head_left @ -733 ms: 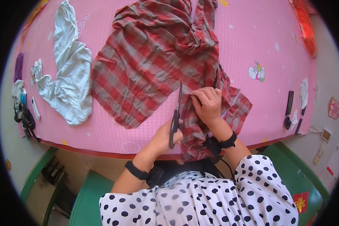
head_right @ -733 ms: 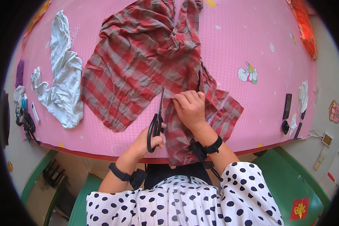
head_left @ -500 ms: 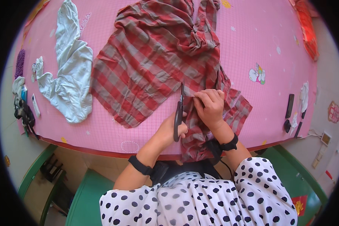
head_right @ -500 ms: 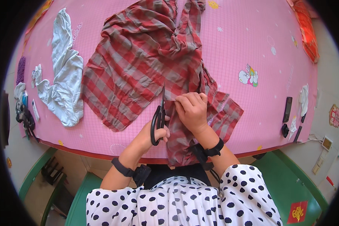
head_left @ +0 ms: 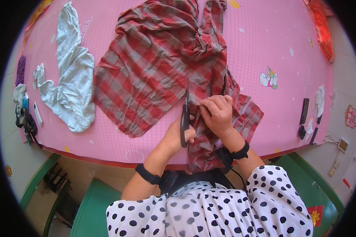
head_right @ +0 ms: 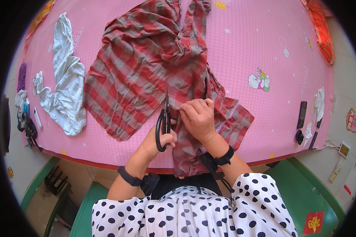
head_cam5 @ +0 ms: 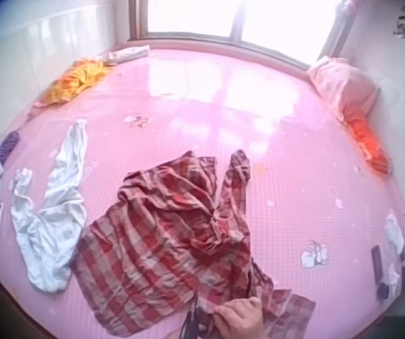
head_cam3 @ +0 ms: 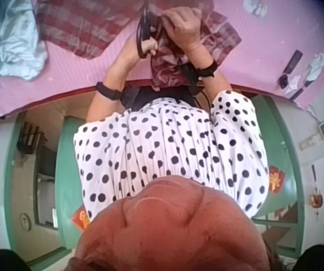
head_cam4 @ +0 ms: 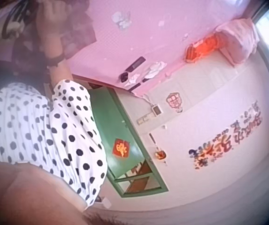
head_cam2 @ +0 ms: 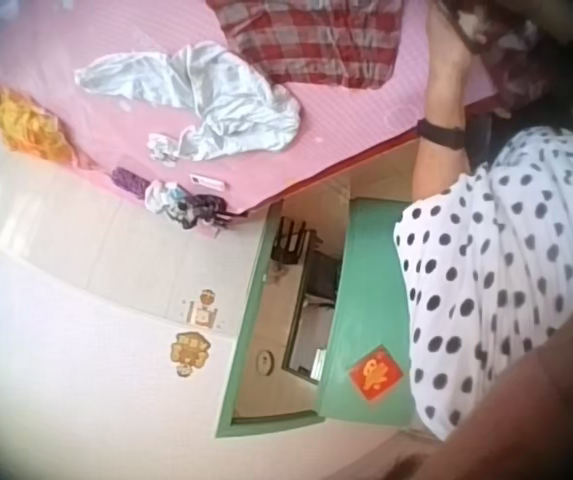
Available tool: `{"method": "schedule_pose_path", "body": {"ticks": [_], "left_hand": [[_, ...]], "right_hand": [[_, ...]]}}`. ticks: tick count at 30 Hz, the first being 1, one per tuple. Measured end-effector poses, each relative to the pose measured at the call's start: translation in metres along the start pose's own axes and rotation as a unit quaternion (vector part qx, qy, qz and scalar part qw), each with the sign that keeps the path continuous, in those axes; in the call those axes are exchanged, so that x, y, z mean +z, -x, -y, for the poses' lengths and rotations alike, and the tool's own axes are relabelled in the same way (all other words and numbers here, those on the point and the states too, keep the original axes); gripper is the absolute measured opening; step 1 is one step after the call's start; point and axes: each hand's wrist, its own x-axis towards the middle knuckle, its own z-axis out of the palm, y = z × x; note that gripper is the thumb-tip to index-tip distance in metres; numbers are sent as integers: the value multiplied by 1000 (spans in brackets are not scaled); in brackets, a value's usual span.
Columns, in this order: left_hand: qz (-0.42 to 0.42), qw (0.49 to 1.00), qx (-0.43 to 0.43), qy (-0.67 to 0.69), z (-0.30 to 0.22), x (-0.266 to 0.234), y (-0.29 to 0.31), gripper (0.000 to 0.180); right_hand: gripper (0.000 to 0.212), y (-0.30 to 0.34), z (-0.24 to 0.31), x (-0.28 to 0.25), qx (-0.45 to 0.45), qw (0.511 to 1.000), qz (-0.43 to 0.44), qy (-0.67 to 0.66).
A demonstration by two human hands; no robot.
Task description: The person cuts a square piece of checkered fabric from a larger garment and then folds the edges of the square.
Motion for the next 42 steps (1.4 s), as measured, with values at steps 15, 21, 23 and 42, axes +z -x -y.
{"method": "schedule_pose_path", "body": {"ticks": [15, 21, 23, 42], "left_hand": [[-2, 1000, 1, 5, -4, 4, -3, 62], [1, 1000, 6, 12, -2, 9, -2, 57], [-6, 1000, 6, 16, -3, 12, -1, 56], [-11, 1000, 24, 4, -14, 15, -12, 51]], "right_hand": [[18, -4, -4, -4, -20, 1000, -1, -2], [19, -4, -7, -7, -27, 1000, -7, -4], [20, -5, -8, -8, -29, 1000, -5, -4], [21, -7, -6, -7, -50, 999, -1, -11]]}}
